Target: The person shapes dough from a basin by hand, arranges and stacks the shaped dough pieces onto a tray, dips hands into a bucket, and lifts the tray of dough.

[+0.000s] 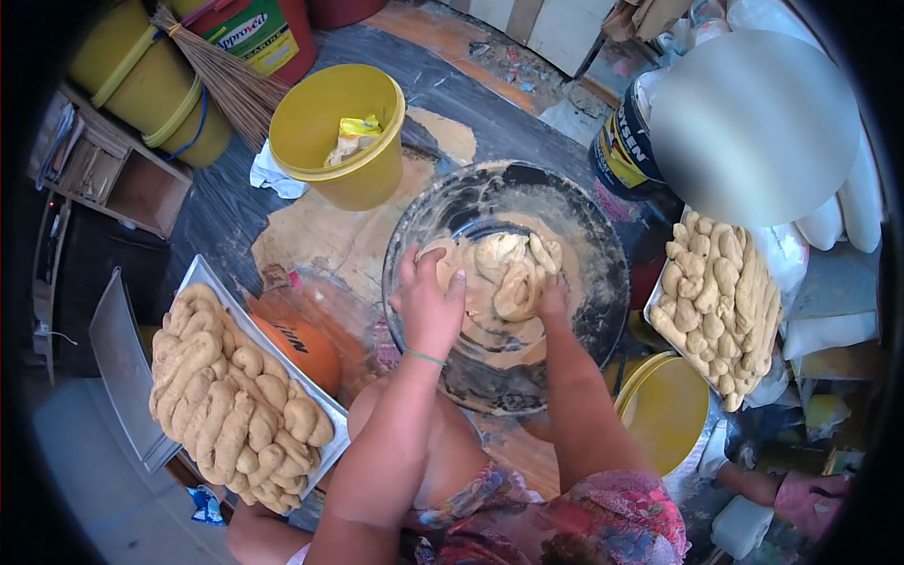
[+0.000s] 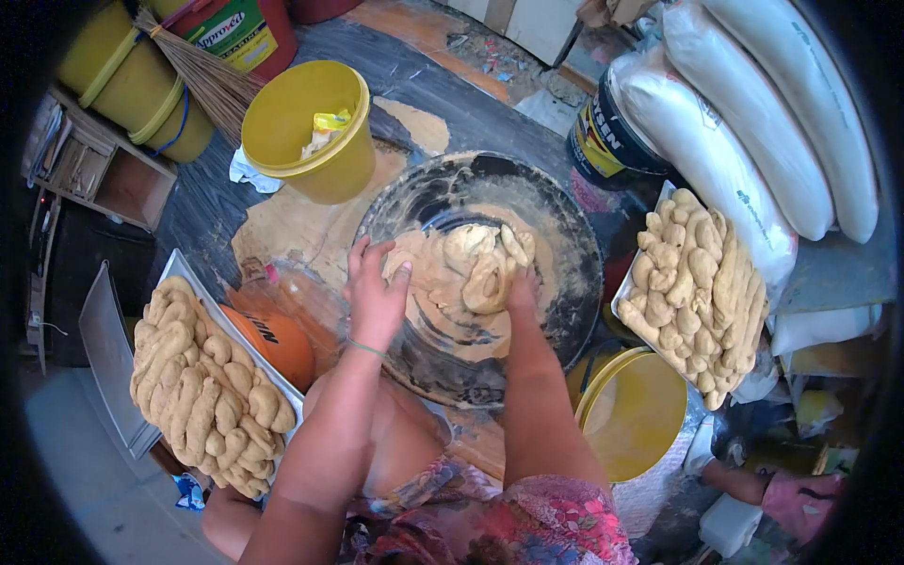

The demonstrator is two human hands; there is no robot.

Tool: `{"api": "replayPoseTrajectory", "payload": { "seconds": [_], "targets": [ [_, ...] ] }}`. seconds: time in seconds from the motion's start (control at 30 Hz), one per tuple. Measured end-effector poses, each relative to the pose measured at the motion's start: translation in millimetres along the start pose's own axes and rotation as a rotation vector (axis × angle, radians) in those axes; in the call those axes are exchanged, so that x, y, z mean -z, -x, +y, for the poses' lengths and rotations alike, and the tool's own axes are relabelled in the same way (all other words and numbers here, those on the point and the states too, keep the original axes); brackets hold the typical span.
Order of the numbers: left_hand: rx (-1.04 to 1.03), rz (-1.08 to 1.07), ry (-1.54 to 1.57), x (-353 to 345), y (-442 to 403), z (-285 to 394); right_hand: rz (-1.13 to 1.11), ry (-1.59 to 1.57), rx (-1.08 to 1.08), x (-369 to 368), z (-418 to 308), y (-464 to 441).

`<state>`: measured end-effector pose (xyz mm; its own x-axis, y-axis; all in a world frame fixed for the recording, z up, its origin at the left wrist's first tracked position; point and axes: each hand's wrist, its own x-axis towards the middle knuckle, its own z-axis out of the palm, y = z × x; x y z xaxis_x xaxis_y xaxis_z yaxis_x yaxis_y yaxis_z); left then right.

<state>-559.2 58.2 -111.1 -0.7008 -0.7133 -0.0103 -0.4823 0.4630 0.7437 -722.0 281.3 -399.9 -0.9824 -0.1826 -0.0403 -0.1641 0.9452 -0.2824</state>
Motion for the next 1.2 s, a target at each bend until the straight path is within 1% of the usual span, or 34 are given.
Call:
{"api": "replayPoseTrajectory", "payload": {
  "seconds": [0.07, 0.17, 0.27, 0.37, 0.43, 0.53, 0.57, 0.6, 0.67, 0.7, 0.73, 0.8, 0.83, 0.87, 0.93, 0.97, 1.0, 1.03, 1.07, 1.1, 1.13, 1.17, 1.2],
  "targets": [
    [0.002, -0.003, -0.006, -1.2, -0.2, 0.8, -0.031, -0.154, -0.180, 5.9, -10.8, 7.1],
    [0.024, 0.005, -0.030, 0.6, 0.5, 4.1, 0.118, -0.120, -0.108, 7.5, -16.2, 22.5],
    [0.026, 0.026, -0.027, 0.7, -0.6, 1.7, 0.083, -0.807, -0.136, 4.9, -1.8, 26.0],
    [0.013, 0.030, -0.021, 0.6, -0.4, -4.0, 0.002, -1.257, -0.156, 45.2, -3.5, 36.7],
    [-0.009, 0.017, -0.018, 0.7, 0.0, -6.6, -0.053, -1.488, -0.114, 90.9, -12.0, 40.4],
    [0.074, -0.254, 0.000, 2.5, -3.1, -6.7, -0.162, -1.744, -0.077, 158.8, -35.6, 50.4],
    [0.036, -0.333, 0.042, -2.5, -0.7, -8.7, -0.235, -1.761, -0.086, 188.4, -52.9, 56.7],
    [0.000, -0.409, 0.084, -10.0, 2.6, -9.8, -0.366, -1.714, 0.018, 217.7, -68.4, 62.0],
    [-0.247, -0.462, 0.213, -20.0, 15.8, -7.8, -0.674, -1.713, 0.096, 253.8, -85.5, 67.8],
    [-0.291, -0.475, 0.221, -22.5, 19.6, -8.1, -0.739, -1.641, 0.214, 258.1, -86.8, 67.5],
    [-0.340, -0.492, 0.231, -24.6, 22.5, -6.6, -0.739, -1.585, 0.283, 269.7, -98.4, 71.4],
    [-0.295, -0.689, 0.301, -27.8, 24.6, -4.0, -0.720, -1.463, 0.404, 293.2, -119.7, 82.7],
    [-0.195, -0.862, 0.356, -23.7, 17.4, -3.8, -0.763, -1.432, 0.447, 299.5, -123.0, 83.8],
    [-0.095, -1.032, 0.406, -19.1, 12.9, -4.0, -0.734, -1.337, 0.422, 303.3, -125.2, 86.6],
    [-0.145, -0.792, 0.308, -16.5, 12.9, -8.3, -0.676, -1.152, 0.379, 308.1, -128.6, 89.5],
    [-0.157, -0.684, 0.242, -15.6, 13.0, -11.5, -0.658, -1.073, 0.379, 298.4, -119.3, 89.0],
    [-0.167, -0.575, 0.175, -9.9, 13.2, -10.3, -0.694, -1.015, 0.345, 295.4, -113.7, 91.5],
    [-0.086, -0.598, 0.175, -2.5, 11.1, -8.5, -0.731, -0.955, 0.310, 293.7, -109.0, 95.3],
    [-0.141, -0.520, 0.069, 0.4, 9.9, -8.0, -0.768, -0.895, 0.275, 290.3, -105.1, 97.3],
    [-0.194, -0.444, -0.037, 1.8, 9.3, -8.0, -0.798, -0.855, 0.179, 280.6, -100.4, 97.2],
    [-0.249, -0.372, -0.141, 1.8, 10.2, -8.4, -0.788, -0.775, 0.265, 261.0, -90.5, 95.3],
    [-0.228, -0.416, -0.203, 2.2, 10.3, -9.7, -0.773, -0.694, 0.350, 234.8, -77.8, 91.3],
    [-0.199, -0.415, -0.245, -0.1, 11.3, -13.1, -0.753, -0.613, 0.438, 213.0, -68.4, 86.5]
  ]
}}
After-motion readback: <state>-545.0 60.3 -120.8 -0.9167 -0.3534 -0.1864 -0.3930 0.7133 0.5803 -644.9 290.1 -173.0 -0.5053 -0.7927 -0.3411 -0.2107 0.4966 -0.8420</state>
